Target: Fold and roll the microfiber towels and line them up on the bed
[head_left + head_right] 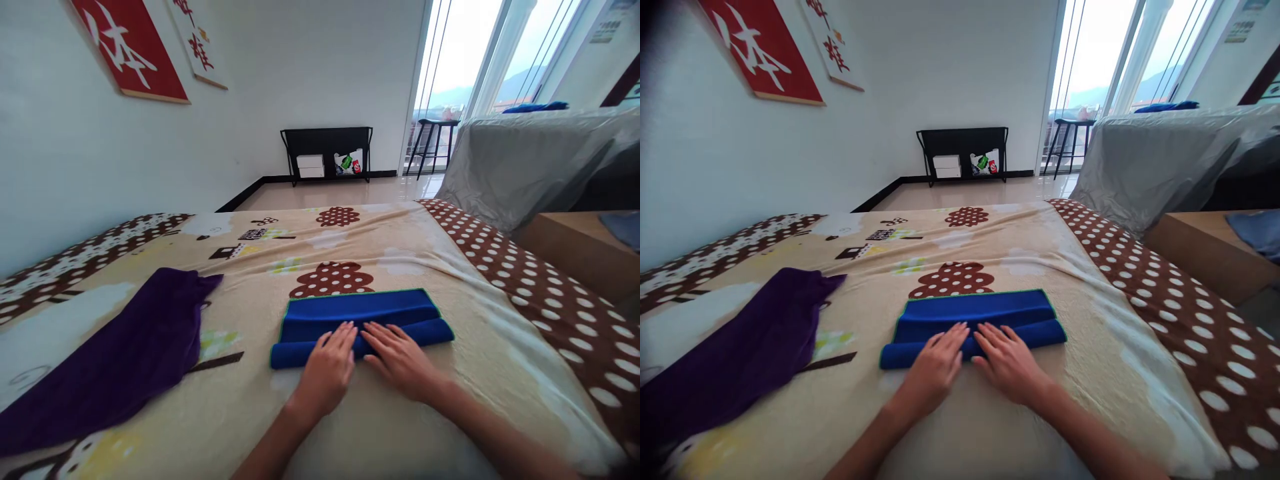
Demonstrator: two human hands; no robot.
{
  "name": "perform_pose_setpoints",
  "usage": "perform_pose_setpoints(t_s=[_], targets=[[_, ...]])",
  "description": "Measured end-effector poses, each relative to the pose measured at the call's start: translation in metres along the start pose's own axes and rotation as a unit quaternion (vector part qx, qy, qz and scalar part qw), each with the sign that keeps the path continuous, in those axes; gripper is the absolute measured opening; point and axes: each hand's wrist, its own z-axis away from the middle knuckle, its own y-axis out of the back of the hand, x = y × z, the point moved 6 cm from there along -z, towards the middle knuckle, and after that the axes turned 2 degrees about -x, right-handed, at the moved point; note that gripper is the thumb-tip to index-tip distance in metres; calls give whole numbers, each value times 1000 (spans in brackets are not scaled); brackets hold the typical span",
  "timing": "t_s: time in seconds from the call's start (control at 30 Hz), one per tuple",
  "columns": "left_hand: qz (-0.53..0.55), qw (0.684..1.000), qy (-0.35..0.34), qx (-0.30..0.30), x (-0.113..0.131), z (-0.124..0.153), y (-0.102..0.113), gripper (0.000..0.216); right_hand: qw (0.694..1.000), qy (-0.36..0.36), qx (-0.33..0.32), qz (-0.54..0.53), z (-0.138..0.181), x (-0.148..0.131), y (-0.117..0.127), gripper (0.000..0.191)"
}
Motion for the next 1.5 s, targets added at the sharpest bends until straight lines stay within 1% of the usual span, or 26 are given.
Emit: perform_pose_setpoints(t_s=[0.03,0.07,0.1,0.23,0.27,0.3,0.33,0.37,0.43,0.5,0.57,0.6,0.63,0.67,0.8,0.83,0.9,1.0,1.07,1.1,1.17,1.23,1.3,1.37,1.43,1.5], targets=[[16,1000,-11,-15,5,-8,-3,49,1000,5,-13,-17,-6,-4,-4,49],[23,1000,-6,-21,2,-12,-5,48,1000,-3,-19,-22,-9,1,-7,49],[22,1000,12,-19,-9,-11,-6,48,999,-24,-19,-18,-7,13,-8,51],[-11,990,140,6,-80,21,-1,49,989,-141,7,38,28,96,-1,54],[-21,986,164,11,-93,28,1,49,986,-158,12,51,36,111,3,54],[-31,983,180,17,-101,33,3,49,984,-168,16,60,42,119,6,53],[-37,982,185,22,-101,34,4,49,983,-172,20,63,43,121,8,53],[-39,983,179,25,-95,30,5,48,984,-168,21,60,40,116,9,53],[-31,990,139,18,-70,11,1,48,989,-140,16,38,23,89,5,51],[-10,997,75,-8,-38,-15,-9,48,995,-94,-2,11,-4,55,-6,48],[6,999,25,-34,-20,-38,-17,48,998,-63,-20,-4,-28,33,-17,46],[11,999,13,-44,-20,-45,-19,49,998,-60,-26,-9,-37,32,-21,46],[13,999,14,-51,-26,-48,-20,49,997,-66,-30,-11,-41,37,-23,47],[12,998,25,-54,-38,-48,-20,49,996,-81,-31,-10,-42,49,-24,49],[-6,992,123,-37,-107,-26,-14,53,986,-163,-24,1,-18,123,-18,57],[-10,989,142,-30,-119,-21,-13,53,984,-176,-24,2,-11,137,-17,58],[-16,987,161,-17,-133,-16,-14,52,982,-187,-22,5,-4,155,-17,58],[-22,987,160,7,-129,-19,-9,49,982,-188,-4,13,-3,157,-15,57],[-30,987,154,32,-120,-15,3,46,982,-186,21,23,1,151,-7,55],[-35,987,147,47,-115,-8,11,44,982,-185,32,27,7,147,-1,53],[-53,989,111,81,-102,15,26,40,984,-162,60,40,30,138,11,48],[-78,989,60,105,-91,47,35,35,990,-106,77,55,60,126,18,43],[-97,989,20,106,-86,78,32,40,993,-54,75,66,89,116,17,45],[-94,991,9,96,-88,96,23,50,995,-45,57,65,106,114,10,50],[-85,992,18,94,-93,99,15,55,995,-64,48,60,107,116,5,52],[-79,991,48,94,-99,87,12,50,993,-81,54,61,93,118,4,46]])
